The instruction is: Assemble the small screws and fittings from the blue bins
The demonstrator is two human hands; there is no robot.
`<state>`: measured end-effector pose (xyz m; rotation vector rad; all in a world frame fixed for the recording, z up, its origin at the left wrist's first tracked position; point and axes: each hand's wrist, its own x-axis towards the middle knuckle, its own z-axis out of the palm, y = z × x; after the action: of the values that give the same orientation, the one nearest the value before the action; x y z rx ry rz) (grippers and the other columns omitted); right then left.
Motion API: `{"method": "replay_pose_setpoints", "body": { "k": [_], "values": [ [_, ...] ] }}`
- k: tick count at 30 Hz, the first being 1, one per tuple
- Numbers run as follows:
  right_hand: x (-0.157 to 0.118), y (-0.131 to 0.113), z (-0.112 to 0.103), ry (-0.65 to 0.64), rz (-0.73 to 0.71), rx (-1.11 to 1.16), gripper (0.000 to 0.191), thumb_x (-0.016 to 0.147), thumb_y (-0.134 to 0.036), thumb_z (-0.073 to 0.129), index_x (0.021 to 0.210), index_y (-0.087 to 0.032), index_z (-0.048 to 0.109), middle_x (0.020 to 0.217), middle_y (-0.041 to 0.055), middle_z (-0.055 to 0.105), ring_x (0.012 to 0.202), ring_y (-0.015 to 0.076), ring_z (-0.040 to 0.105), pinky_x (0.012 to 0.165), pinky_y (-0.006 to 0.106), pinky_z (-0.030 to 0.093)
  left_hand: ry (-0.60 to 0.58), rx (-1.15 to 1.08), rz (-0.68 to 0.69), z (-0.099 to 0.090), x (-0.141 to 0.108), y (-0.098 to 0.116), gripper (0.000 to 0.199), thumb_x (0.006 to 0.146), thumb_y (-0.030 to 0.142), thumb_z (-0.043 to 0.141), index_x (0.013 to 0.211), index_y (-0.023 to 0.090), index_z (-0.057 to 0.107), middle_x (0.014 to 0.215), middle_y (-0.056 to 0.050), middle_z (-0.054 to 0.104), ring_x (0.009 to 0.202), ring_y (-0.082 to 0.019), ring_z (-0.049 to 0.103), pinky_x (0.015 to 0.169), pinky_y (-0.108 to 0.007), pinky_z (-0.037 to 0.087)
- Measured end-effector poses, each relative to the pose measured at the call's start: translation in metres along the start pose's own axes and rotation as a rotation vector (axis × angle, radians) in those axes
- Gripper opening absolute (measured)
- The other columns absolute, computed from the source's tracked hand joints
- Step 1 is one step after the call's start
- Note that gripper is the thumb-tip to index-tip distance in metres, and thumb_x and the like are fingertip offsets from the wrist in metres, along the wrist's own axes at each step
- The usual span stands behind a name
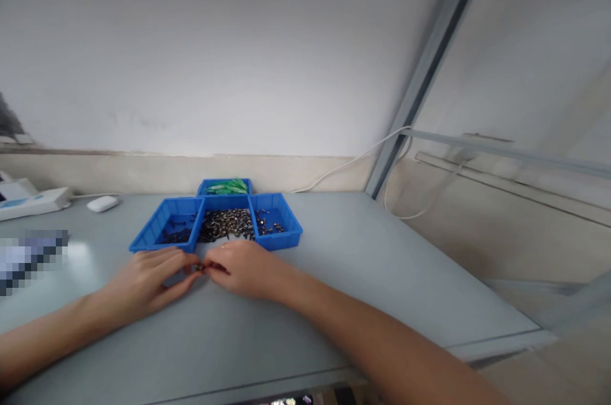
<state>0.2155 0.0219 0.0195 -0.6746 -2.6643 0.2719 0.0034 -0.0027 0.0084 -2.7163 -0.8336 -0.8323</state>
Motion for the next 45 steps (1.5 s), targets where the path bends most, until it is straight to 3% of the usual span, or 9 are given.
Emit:
{"method": "replay_pose_setpoints", "body": {
  "k": [5, 13, 21, 27, 33, 37, 45],
  "values": [
    [-0.0008, -0.0002, -0.0031, 0.06, -0.038, -0.061, 0.013, 0.09, -0.021, 0.05, 0.088, -0.016, 0.061, 0.081, 0.0032, 0.066, 0.077, 0.014, 0.059, 0.072, 0.025, 0.043, -0.093, -0.012, -0.081, 0.0013, -0.0003, -0.002, 0.023, 0.095, 0.03, 0.04, 0.086, 0.017, 0.058, 0.068, -0.002, 0.061, 0.06, -0.015, 0.061, 0.054, -0.024, 0.045],
    [-0.0035, -0.0041, 0.0023, 0.125, -0.206, -0.305, 0.024, 0.093, -0.024, 0.042, 0.08, -0.015, 0.061, 0.07, 0.0035, 0.063, 0.071, 0.0154, 0.055, 0.067, 0.027, 0.04, -0.18, -0.049, -0.09, 0.0043, -0.0002, 0.001, 0.031, 0.095, 0.031, 0.038, 0.069, 0.018, 0.05, 0.06, 0.002, 0.055, 0.052, -0.012, 0.054, 0.049, -0.023, 0.039],
    [-0.0014, 0.0033, -0.0003, 0.112, -0.184, -0.48, 0.02, 0.092, -0.023, 0.044, 0.079, -0.015, 0.056, 0.07, 0.0034, 0.061, 0.07, 0.0163, 0.054, 0.067, 0.029, 0.04, -0.171, -0.086, -0.157, 0.0034, 0.0001, -0.0005, 0.028, 0.095, 0.032, 0.036, 0.086, 0.018, 0.058, 0.066, 0.0, 0.061, 0.058, -0.013, 0.059, 0.054, -0.023, 0.042],
    [-0.0017, 0.0025, -0.0004, 0.077, -0.26, -0.609, 0.02, 0.092, -0.02, 0.044, 0.075, -0.016, 0.054, 0.07, 0.0021, 0.059, 0.069, 0.0162, 0.052, 0.061, 0.03, 0.036, -0.201, -0.057, -0.15, 0.002, -0.0002, 0.0023, 0.033, 0.097, 0.032, 0.033, 0.081, 0.017, 0.057, 0.065, -0.001, 0.059, 0.058, -0.014, 0.059, 0.054, -0.024, 0.041],
    [-0.0017, 0.0027, 0.0033, 0.087, -0.277, -0.556, 0.022, 0.094, -0.019, 0.042, 0.077, -0.016, 0.055, 0.073, 0.0026, 0.061, 0.071, 0.0156, 0.053, 0.065, 0.029, 0.039, -0.182, -0.09, -0.134, 0.0045, -0.0014, -0.0007, 0.035, 0.098, 0.033, 0.032, 0.081, 0.018, 0.058, 0.067, 0.0, 0.061, 0.06, -0.014, 0.059, 0.055, -0.024, 0.042],
    [0.0, 0.0016, 0.0046, 0.059, -0.19, -0.408, 0.022, 0.094, -0.022, 0.042, 0.083, -0.014, 0.058, 0.076, 0.0042, 0.063, 0.076, 0.0158, 0.057, 0.078, 0.029, 0.043, -0.157, -0.11, -0.175, 0.0063, -0.003, -0.0032, 0.035, 0.098, 0.036, 0.032, 0.086, 0.018, 0.059, 0.07, -0.001, 0.061, 0.063, -0.014, 0.059, 0.057, -0.024, 0.042],
    [0.0014, -0.0024, 0.0009, 0.049, -0.054, -0.169, 0.021, 0.095, -0.025, 0.041, 0.093, -0.014, 0.058, 0.087, 0.0061, 0.065, 0.086, 0.0162, 0.059, 0.08, 0.028, 0.045, -0.114, -0.123, -0.168, 0.0016, -0.0022, -0.0007, 0.025, 0.095, 0.029, 0.037, 0.089, 0.017, 0.058, 0.067, 0.001, 0.06, 0.057, -0.011, 0.055, 0.053, -0.022, 0.039]
  ]
}}
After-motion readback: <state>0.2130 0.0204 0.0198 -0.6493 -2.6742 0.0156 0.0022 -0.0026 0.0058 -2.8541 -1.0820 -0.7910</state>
